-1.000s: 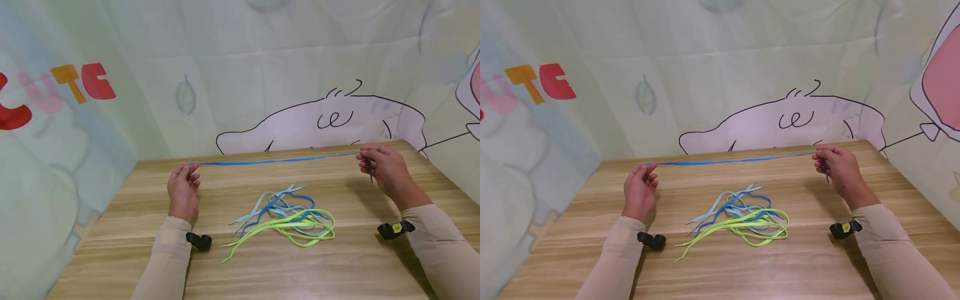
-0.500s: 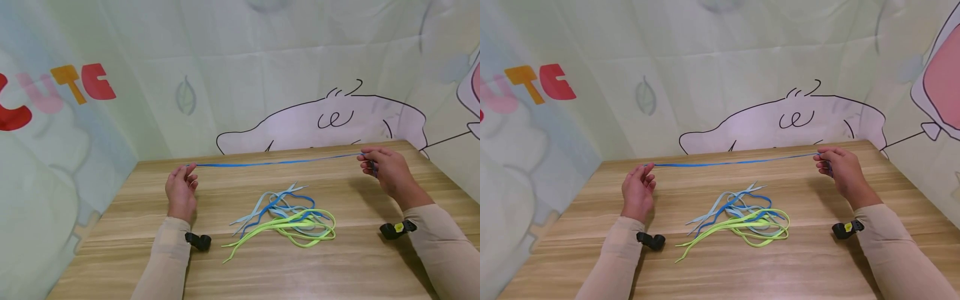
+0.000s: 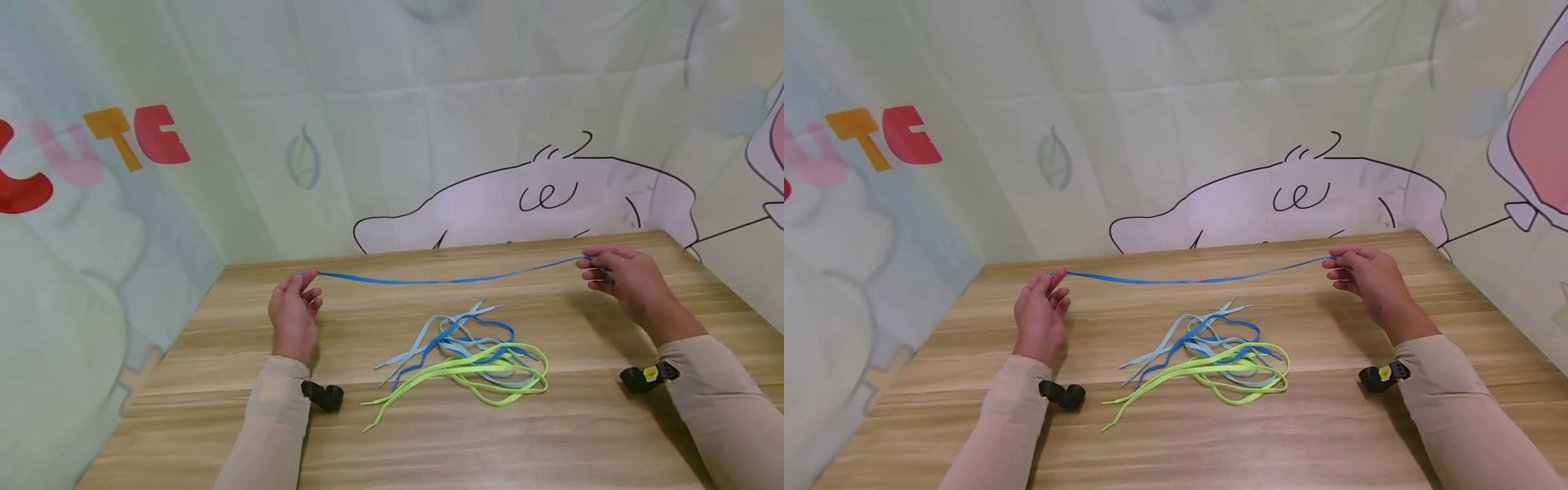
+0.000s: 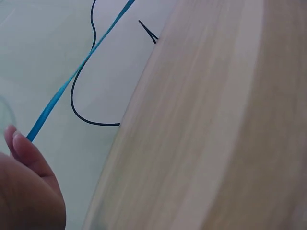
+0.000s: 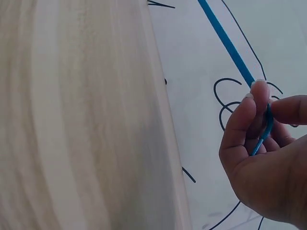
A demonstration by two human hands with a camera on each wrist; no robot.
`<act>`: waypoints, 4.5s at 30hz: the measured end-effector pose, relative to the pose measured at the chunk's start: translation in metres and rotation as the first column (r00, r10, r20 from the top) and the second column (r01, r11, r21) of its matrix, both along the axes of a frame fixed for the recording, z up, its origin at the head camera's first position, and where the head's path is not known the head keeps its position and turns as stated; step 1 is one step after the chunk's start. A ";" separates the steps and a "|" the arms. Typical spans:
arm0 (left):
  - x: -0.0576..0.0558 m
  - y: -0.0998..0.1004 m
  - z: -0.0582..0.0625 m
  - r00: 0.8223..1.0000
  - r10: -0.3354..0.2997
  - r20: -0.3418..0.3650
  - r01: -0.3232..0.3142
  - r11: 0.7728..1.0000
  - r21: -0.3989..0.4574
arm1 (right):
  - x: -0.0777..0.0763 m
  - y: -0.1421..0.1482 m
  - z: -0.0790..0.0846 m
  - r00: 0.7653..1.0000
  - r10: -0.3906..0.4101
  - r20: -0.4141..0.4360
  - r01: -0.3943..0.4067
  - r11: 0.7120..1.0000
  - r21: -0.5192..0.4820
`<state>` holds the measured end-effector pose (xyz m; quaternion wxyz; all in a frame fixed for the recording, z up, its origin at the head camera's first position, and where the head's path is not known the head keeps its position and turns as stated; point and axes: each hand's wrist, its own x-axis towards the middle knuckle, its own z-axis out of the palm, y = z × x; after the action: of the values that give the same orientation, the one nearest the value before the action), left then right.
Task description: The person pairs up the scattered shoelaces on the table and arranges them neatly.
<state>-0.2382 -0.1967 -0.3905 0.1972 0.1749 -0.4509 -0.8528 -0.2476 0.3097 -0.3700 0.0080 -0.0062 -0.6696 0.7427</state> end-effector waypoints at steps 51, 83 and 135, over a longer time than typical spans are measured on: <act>-0.004 -0.002 -0.006 0.989 -0.094 0.116 0.098 0.995 -0.031 | -0.005 0.000 -0.009 0.989 0.098 0.115 -0.119 0.974 0.194; -0.003 -0.015 -0.005 0.981 -0.122 0.153 0.124 0.992 0.000 | -0.006 0.007 -0.013 0.992 0.013 0.124 -0.028 0.992 0.122; 0.016 0.042 0.010 0.844 -0.435 0.312 0.535 0.715 -0.450 | 0.001 -0.036 0.005 0.992 0.128 0.021 -0.127 0.928 0.351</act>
<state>-0.2222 -0.1546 -0.3805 -0.0370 0.0679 -0.7103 -0.6997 -0.2469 0.2740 -0.3653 -0.0386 0.0394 -0.7904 0.6101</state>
